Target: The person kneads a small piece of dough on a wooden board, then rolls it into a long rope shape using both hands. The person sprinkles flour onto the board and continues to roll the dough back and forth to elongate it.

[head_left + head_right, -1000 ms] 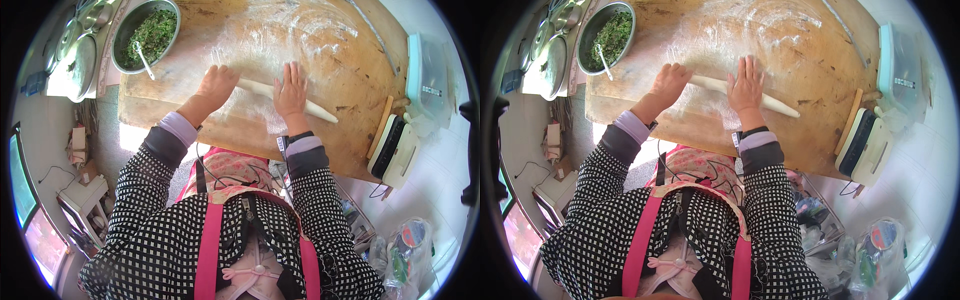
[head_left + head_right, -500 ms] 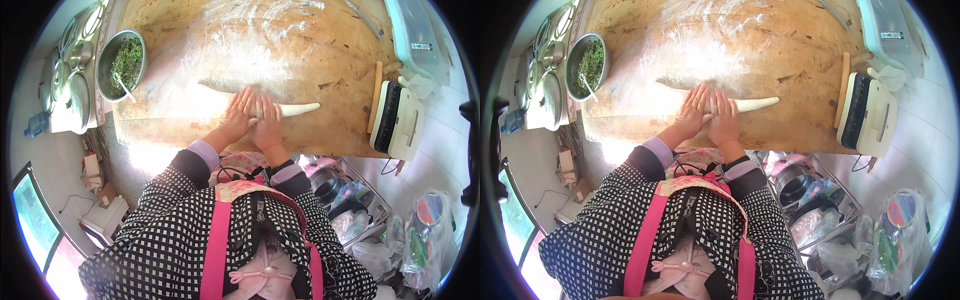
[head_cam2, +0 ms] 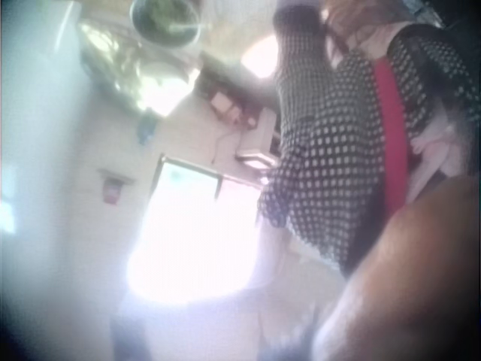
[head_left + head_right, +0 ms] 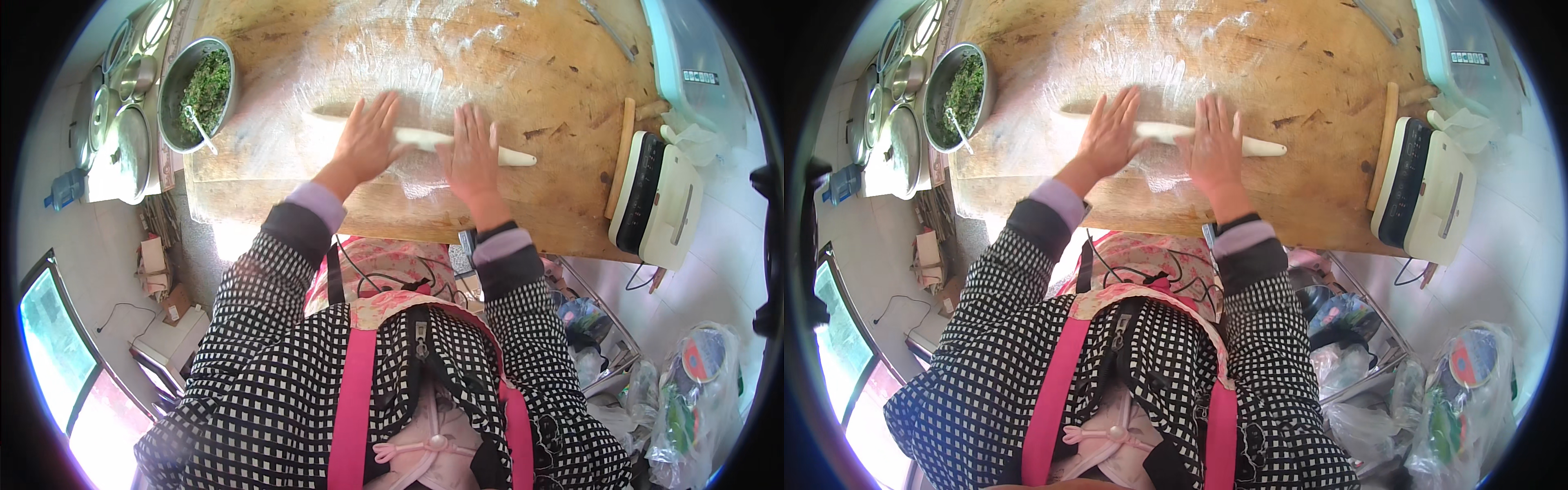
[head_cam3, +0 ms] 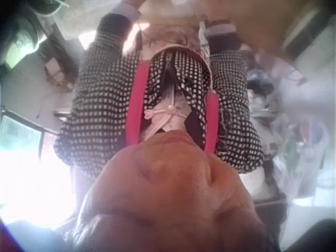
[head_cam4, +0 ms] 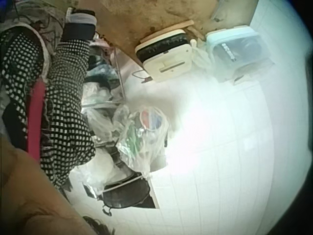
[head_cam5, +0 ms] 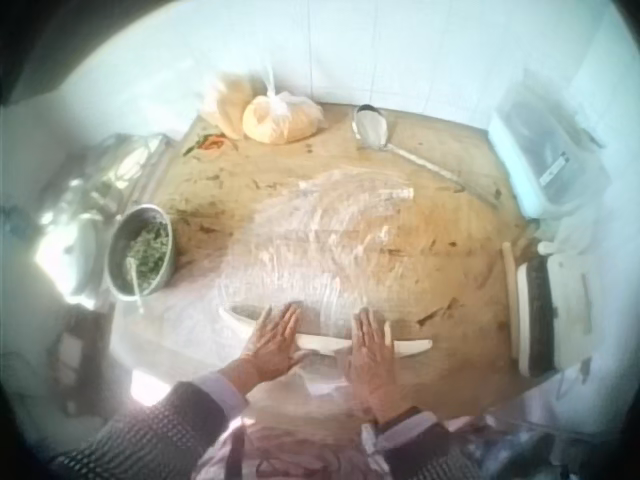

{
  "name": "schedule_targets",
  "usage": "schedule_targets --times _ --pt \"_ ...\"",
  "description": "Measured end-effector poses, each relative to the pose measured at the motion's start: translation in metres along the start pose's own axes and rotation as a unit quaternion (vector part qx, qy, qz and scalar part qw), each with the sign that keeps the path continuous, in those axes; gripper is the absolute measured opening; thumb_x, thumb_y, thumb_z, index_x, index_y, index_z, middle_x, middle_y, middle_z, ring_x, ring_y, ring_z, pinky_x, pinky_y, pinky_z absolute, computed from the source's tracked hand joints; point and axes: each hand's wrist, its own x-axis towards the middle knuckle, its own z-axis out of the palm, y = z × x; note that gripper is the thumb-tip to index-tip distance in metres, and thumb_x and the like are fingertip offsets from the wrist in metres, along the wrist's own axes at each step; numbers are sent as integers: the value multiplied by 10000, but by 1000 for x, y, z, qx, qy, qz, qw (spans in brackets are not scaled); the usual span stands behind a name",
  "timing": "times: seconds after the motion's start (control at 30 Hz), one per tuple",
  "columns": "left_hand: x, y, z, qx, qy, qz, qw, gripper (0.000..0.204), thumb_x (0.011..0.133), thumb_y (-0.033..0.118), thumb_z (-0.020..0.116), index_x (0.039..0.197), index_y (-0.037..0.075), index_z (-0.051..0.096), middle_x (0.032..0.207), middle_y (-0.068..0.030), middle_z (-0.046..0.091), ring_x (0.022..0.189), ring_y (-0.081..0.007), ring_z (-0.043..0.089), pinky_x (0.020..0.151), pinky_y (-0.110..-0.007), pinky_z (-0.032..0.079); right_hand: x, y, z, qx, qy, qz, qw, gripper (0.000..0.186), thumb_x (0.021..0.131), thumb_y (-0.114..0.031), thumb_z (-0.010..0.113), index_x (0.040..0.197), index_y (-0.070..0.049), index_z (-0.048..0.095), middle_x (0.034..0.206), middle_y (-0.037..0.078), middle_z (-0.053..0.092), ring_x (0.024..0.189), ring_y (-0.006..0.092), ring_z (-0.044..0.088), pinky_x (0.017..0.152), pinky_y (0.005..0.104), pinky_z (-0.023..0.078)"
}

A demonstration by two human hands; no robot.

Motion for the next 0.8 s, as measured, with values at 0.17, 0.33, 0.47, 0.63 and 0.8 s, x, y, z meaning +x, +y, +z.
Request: schedule_targets --times 0.17,0.33,0.47,0.63,0.8 --pt "-88 12 13 -91 -10 -31 995 821 919 469 479 1456 -54 145 1553 -170 129 1447 -303 99 1180 -414 105 -71 -9 -13 24 -100 46 994 736 886 -379 549 1446 6 265 1509 165 261 1407 306 224 1143 484 149" --pt "-20 -9 23 -85 65 -152 983 765 965 474 365 1461 -53 120 1548 -192 122 1446 -302 88 1182 -423 80 -12 20 6 22 -8 72 997 720 895 -369 527 1457 -15 248 1519 175 232 1423 307 180 1141 503 134" --pt "46 -47 10 -31 72 -210 975 710 979 459 283 1476 -11 95 1562 -127 134 1452 -233 91 1181 -441 64 67 54 1 -27 24 86 996 664 948 -428 408 1470 -55 238 1535 165 205 1435 305 141 1143 536 99" --pt "49 -52 2 38 41 -118 991 653 986 478 245 1505 109 98 1575 -30 116 1454 -207 71 1185 -448 53 79 69 1 -57 32 60 996 627 977 -459 313 1471 -78 247 1539 129 213 1437 283 144 1147 533 101" --pt "-49 -30 5 -18 -9 -27 999 672 965 456 382 1490 94 168 1569 -42 144 1448 -232 121 1177 -456 100 -35 51 -11 -16 -18 -6 1000 656 927 -419 463 1444 -51 299 1522 132 252 1415 289 213 1142 516 143"
